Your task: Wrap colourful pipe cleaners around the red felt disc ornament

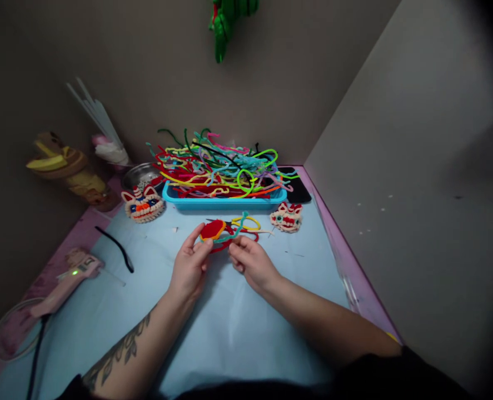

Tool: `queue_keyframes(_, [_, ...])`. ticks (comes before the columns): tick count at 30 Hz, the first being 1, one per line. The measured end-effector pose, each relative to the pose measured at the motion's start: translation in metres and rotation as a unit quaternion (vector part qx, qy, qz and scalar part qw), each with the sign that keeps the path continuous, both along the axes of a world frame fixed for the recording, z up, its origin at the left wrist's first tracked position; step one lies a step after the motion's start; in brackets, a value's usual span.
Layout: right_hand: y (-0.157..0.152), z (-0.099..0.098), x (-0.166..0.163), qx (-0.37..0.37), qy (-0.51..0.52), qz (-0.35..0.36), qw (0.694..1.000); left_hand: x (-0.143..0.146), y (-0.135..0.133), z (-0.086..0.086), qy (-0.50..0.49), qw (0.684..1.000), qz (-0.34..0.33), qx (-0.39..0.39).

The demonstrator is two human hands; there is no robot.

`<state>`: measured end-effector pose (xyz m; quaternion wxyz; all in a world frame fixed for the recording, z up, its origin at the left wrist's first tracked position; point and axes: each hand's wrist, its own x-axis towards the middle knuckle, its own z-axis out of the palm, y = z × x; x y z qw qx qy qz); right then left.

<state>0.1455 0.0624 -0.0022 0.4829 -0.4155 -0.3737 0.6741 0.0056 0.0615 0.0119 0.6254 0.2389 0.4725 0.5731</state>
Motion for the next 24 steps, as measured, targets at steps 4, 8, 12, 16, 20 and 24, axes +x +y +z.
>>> queue_keyframes(4, [0.004,-0.002,-0.003,-0.065,0.074,-0.010,0.995,0.002,-0.003,-0.001,0.036,0.999,-0.034,0.013])
queue_keyframes(8, [0.005,-0.003,0.000,-0.024,0.002,-0.029,0.999,0.000,0.000,0.001,0.045,0.998,-0.051,-0.005])
queue_keyframes(12, [0.003,-0.006,0.001,0.067,-0.103,-0.044,0.991,0.000,0.001,0.003,0.042,0.998,-0.046,-0.030])
queue_keyframes(16, [-0.002,-0.012,0.001,0.142,-0.212,-0.055,0.965,0.003,-0.001,0.003,0.014,0.998,-0.027,-0.058])
queue_keyframes(20, [-0.004,-0.015,0.000,0.195,-0.282,-0.055,0.938,0.005,-0.002,0.002,-0.018,0.996,-0.017,-0.090])
queue_keyframes(24, [-0.001,-0.014,0.001,0.157,-0.247,-0.069,0.954,0.003,0.000,0.001,-0.012,0.996,-0.015,-0.084])
